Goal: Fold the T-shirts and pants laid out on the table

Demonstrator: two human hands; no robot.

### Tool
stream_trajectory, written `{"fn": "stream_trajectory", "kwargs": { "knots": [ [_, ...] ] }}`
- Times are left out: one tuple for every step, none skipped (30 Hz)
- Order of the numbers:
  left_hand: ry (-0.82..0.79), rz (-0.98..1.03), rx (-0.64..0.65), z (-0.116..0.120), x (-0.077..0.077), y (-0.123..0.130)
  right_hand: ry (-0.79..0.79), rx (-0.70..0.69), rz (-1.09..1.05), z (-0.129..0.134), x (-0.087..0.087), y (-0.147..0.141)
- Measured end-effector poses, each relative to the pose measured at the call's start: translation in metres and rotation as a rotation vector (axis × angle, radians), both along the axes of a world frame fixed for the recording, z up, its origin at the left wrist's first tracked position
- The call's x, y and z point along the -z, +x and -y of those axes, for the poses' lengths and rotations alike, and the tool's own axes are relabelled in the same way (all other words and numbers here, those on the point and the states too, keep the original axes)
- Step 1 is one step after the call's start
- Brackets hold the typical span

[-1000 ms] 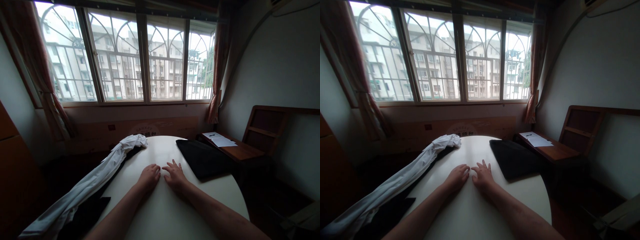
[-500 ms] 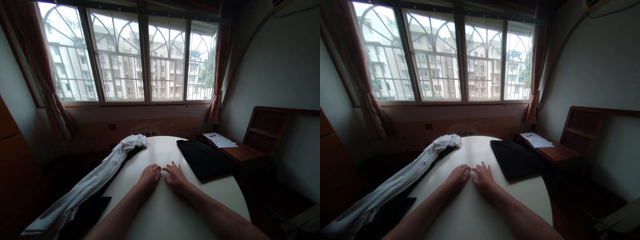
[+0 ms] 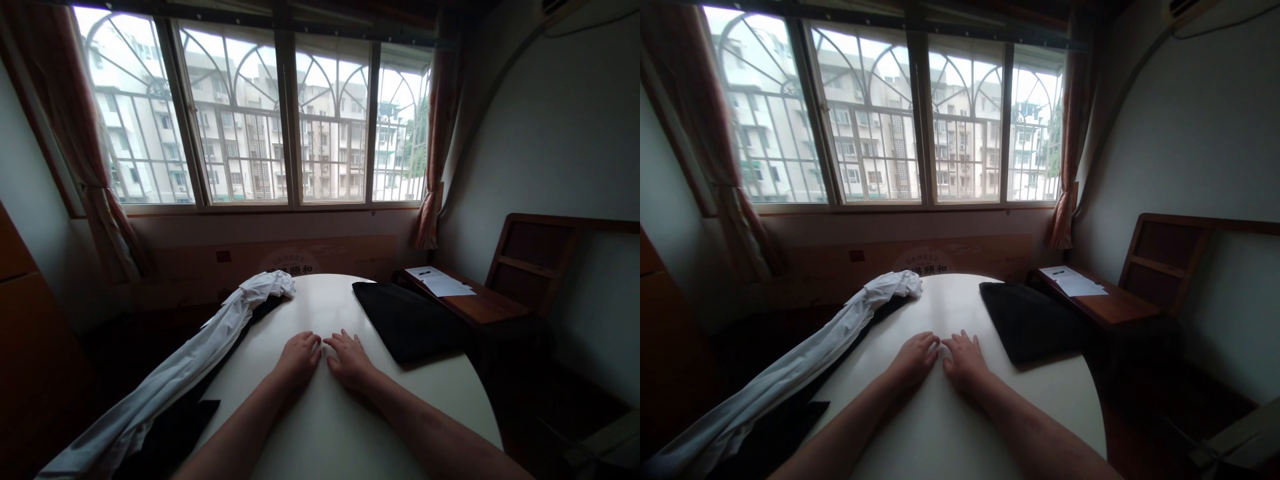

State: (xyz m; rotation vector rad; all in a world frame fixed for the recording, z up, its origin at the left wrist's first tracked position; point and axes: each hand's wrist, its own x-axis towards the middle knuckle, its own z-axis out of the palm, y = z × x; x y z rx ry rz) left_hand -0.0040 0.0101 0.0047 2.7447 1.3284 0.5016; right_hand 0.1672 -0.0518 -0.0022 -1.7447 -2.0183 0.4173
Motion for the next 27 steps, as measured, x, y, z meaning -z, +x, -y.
{"fn": "stream_trajectory", "kwargs": {
  "knots": [
    [-0.004,-0.003,-0.007,-0.0002,-0.0002,-0.0001,-0.005,0.004,0.009,-0.0003,0.0001,-0.0004],
    [-0.005,-0.005,-0.011,-0.0004,-0.0003,-0.0002,-0.011,0.008,0.019,-0.0005,0.0002,-0.0007],
    [-0.004,-0.005,-0.011,-0.0006,-0.0004,-0.0003,-0.017,0.009,0.029,-0.0007,0.0002,-0.001],
    [-0.003,-0.005,-0.009,-0.0007,-0.0004,-0.0004,-0.021,0.009,0.036,-0.0008,0.0001,-0.0013],
    [-0.001,-0.005,-0.007,-0.0008,-0.0004,-0.0004,-0.025,0.009,0.04,-0.0009,0.0,-0.0016],
    [0.002,-0.004,-0.006,-0.0009,-0.0004,-0.0004,-0.027,0.007,0.041,-0.0008,-0.0002,-0.0018],
    [0.004,-0.004,-0.006,-0.001,-0.0003,-0.0002,-0.028,0.005,0.039,-0.0007,-0.0004,-0.0019],
    [0.008,-0.003,-0.006,-0.0011,-0.0003,0.0,-0.027,0.005,0.037,-0.0005,-0.0006,-0.0019],
    [0.01,-0.003,-0.005,-0.0013,-0.0002,0.0004,-0.026,0.006,0.035,-0.0003,-0.0008,-0.002],
    [0.015,-0.003,-0.003,-0.0014,-0.0002,0.0008,-0.024,0.006,0.033,-0.0001,-0.001,-0.002],
    [0.019,-0.003,-0.001,-0.0016,-0.0003,0.0012,-0.023,0.007,0.032,0.0,-0.0013,-0.002],
    [0.021,-0.004,0.0,-0.0016,-0.0004,0.0015,-0.02,0.009,0.031,0.0001,-0.0015,-0.002],
    [0.022,-0.005,0.001,-0.0015,-0.0005,0.0018,-0.017,0.011,0.03,0.0001,-0.0017,-0.0021],
    [0.023,-0.005,-0.001,-0.0014,-0.0005,0.0019,-0.013,0.011,0.029,0.0,-0.0019,-0.0021],
    [0.022,-0.005,-0.003,-0.0011,-0.0005,0.0019,-0.009,0.011,0.026,-0.0002,-0.002,-0.0021],
    [0.021,-0.004,-0.003,-0.0009,-0.0005,0.0018,-0.006,0.01,0.025,-0.0006,-0.002,-0.002],
    [0.021,-0.002,-0.005,-0.0006,-0.0005,0.0016,-0.005,0.01,0.025,-0.0009,-0.0019,-0.002],
    [0.022,-0.002,-0.007,-0.0004,-0.0004,0.0013,-0.008,0.01,0.025,-0.0014,-0.0017,-0.002],
    [0.021,-0.003,-0.011,-0.0002,-0.0005,0.0011,-0.014,0.01,0.026,-0.0018,-0.0013,-0.0019],
    [0.017,-0.007,-0.014,-0.0002,-0.0006,0.001,-0.019,0.011,0.027,-0.0021,-0.0008,-0.0019],
    [0.014,-0.011,-0.016,-0.0003,-0.0007,0.0009,-0.023,0.012,0.026,-0.0024,-0.0003,-0.0019],
    [0.011,-0.014,-0.019,-0.0004,-0.001,0.0009,-0.024,0.014,0.023,-0.0025,0.0002,-0.0019],
    [0.009,-0.017,-0.018,-0.0005,-0.0013,0.001,-0.022,0.016,0.019,-0.0025,0.0007,-0.0019],
    [0.009,-0.018,-0.015,-0.0006,-0.0016,0.001,-0.017,0.018,0.015,-0.0025,0.0012,-0.0019],
    [0.011,-0.017,-0.012,-0.0007,-0.0019,0.0011,-0.013,0.02,0.01,-0.0023,0.0015,-0.0019],
    [0.013,-0.015,-0.009,-0.0008,-0.002,0.0011,-0.01,0.021,0.007,-0.0022,0.0017,-0.002],
    [0.015,-0.013,-0.006,-0.0008,-0.0021,0.0011,-0.01,0.02,0.005,-0.002,0.0018,-0.002]
  ]
}}
